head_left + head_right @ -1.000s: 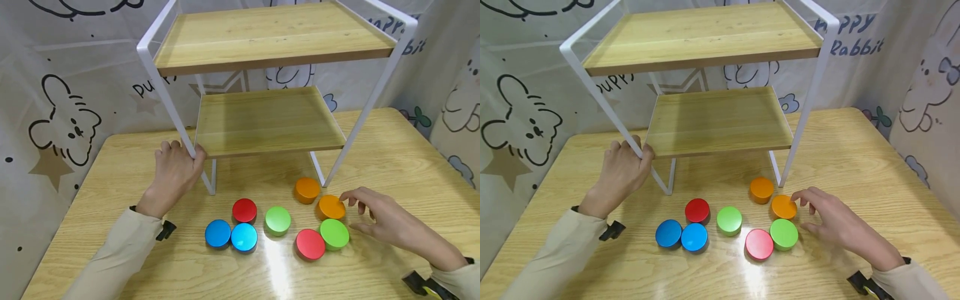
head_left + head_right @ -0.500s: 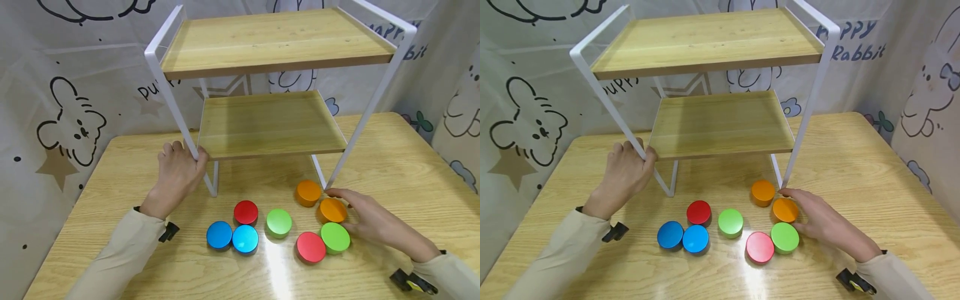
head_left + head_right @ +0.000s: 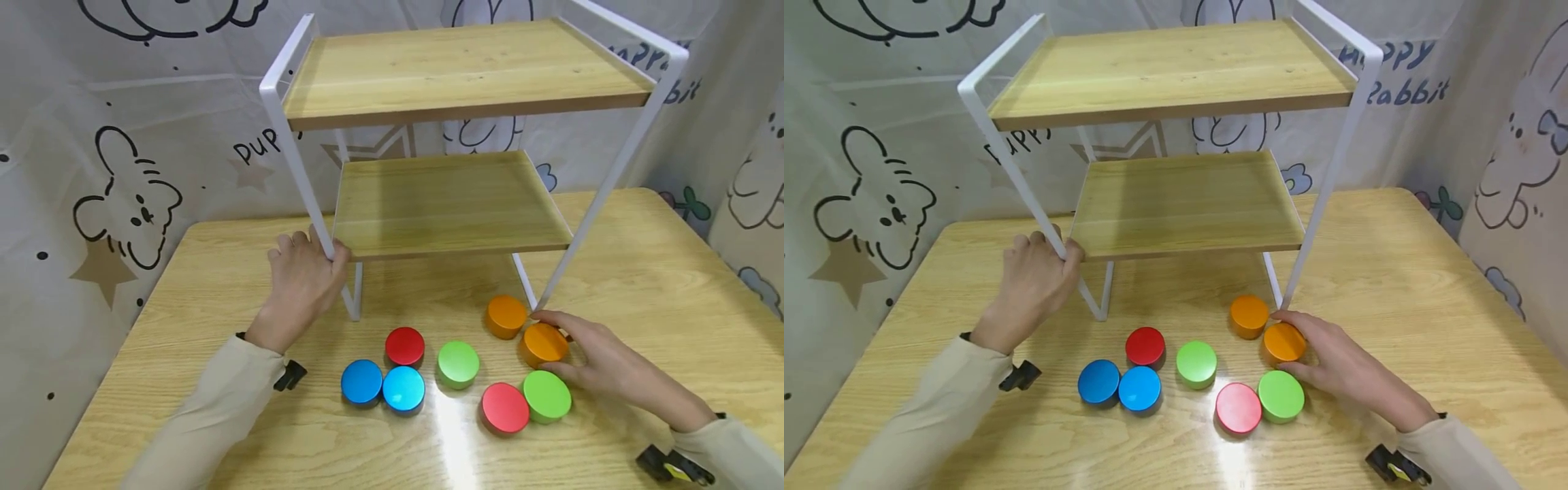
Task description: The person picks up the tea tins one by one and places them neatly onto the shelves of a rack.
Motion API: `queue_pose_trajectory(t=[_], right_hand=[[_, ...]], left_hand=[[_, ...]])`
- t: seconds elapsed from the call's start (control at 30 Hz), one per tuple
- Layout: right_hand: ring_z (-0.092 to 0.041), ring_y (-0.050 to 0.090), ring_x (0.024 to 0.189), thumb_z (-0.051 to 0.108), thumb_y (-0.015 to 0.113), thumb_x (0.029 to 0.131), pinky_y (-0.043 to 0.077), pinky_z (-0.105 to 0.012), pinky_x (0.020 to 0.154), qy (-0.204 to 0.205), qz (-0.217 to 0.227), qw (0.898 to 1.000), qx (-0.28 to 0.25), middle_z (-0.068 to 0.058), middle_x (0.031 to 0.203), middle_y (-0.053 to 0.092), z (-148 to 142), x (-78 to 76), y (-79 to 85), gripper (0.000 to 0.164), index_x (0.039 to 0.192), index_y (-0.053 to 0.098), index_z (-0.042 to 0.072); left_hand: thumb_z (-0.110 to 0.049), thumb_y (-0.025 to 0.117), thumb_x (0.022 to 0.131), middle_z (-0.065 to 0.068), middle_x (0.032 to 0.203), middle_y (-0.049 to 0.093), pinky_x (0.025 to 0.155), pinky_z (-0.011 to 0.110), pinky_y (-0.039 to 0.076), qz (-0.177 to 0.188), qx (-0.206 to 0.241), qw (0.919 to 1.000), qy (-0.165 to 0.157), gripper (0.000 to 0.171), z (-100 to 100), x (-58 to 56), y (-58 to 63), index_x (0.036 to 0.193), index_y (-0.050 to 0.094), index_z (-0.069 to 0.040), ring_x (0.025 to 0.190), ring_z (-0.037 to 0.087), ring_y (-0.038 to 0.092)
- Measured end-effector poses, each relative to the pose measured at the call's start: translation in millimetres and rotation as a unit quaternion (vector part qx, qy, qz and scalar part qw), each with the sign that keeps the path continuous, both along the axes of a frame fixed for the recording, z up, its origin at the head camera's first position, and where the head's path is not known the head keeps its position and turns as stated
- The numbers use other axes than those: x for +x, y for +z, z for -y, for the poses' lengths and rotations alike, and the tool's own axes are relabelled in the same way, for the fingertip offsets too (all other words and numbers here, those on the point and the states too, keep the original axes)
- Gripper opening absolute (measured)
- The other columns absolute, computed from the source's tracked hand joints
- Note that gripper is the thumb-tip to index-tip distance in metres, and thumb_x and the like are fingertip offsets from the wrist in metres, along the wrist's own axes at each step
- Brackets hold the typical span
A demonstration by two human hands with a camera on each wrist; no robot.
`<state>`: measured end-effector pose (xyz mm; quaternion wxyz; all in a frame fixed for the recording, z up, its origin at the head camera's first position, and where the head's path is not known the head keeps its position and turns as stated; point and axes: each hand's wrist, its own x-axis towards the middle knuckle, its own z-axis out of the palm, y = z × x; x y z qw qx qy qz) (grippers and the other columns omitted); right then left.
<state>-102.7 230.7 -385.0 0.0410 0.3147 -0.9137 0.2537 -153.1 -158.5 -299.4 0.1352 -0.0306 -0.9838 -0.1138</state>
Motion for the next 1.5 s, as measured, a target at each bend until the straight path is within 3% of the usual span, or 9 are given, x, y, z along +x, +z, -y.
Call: queue_pose_trajectory(t=[0.33, 0.6, 0.93, 1.17, 1.5], right_hand=[[-0.021, 0.06, 0.101, 0.017, 0.079, 0.079, 0.051, -0.042, 0.081, -0.007, 0.001, 1.0, -0.019, -0.012, 0.125, 0.061, 3.1, 1.7, 9.1, 0.06, 0.131, 0.052, 0.004], [-0.03, 0.058, 0.111, 0.022, 0.07, 0.088, 0.048, -0.05, 0.087, -0.007, 0.015, 1.0, -0.018, -0.016, 0.129, 0.056, 16.5, 6.3, 31.6, 0.056, 0.136, 0.048, 0.002], [-0.014, 0.057, 0.099, 0.022, 0.071, 0.087, 0.052, -0.04, 0.081, 0.013, 0.001, 1.0, -0.028, -0.001, 0.118, 0.06, 34.1, 4.7, 47.8, 0.054, 0.133, 0.049, 0.005], [-0.015, 0.057, 0.1, 0.017, 0.072, 0.085, 0.051, -0.042, 0.082, 0.038, -0.039, 0.998, -0.036, -0.002, 0.118, 0.06, 45.0, -3.7, 56.8, 0.056, 0.134, 0.048, 0.006], [-0.015, 0.055, 0.099, 0.017, 0.07, 0.087, 0.049, -0.042, 0.083, 0.059, -0.046, 0.997, -0.033, -0.003, 0.118, 0.059, 62.8, -13.4, 72.6, 0.055, 0.136, 0.047, 0.005]], left_hand=[[-0.033, 0.017, 0.089, 0.016, 0.071, 0.046, 0.062, 0.051, 0.039, -0.023, -0.005, 0.9997, -0.004, 0.039, -10.3, -6.5, -1.4, 0.079, 0.041, -0.005, 0.069, 0.037, 0.042], [-0.032, 0.016, 0.091, 0.017, 0.07, 0.044, 0.059, 0.048, 0.037, -0.01, -0.018, 0.9997, -0.009, 0.039, -9.3, -5.3, 0.1, 0.078, 0.04, -0.004, 0.068, 0.036, 0.04], [-0.03, 0.017, 0.089, 0.018, 0.071, 0.044, 0.059, 0.047, 0.038, -0.008, -0.026, 0.9994, -0.022, 0.037, -12.7, -4.7, 2.5, 0.079, 0.041, -0.004, 0.07, 0.038, 0.04], [-0.03, 0.016, 0.089, 0.017, 0.069, 0.044, 0.058, 0.046, 0.037, -0.011, -0.023, 0.9995, -0.02, 0.038, -13.5, -4.0, 2.8, 0.077, 0.04, -0.004, 0.069, 0.037, 0.04], [-0.029, 0.017, 0.09, 0.015, 0.065, 0.042, 0.054, 0.043, 0.035, -0.035, -0.038, 0.9985, -0.019, 0.038, -13.7, -4.0, 2.1, 0.072, 0.04, -0.005, 0.064, 0.034, 0.038]])
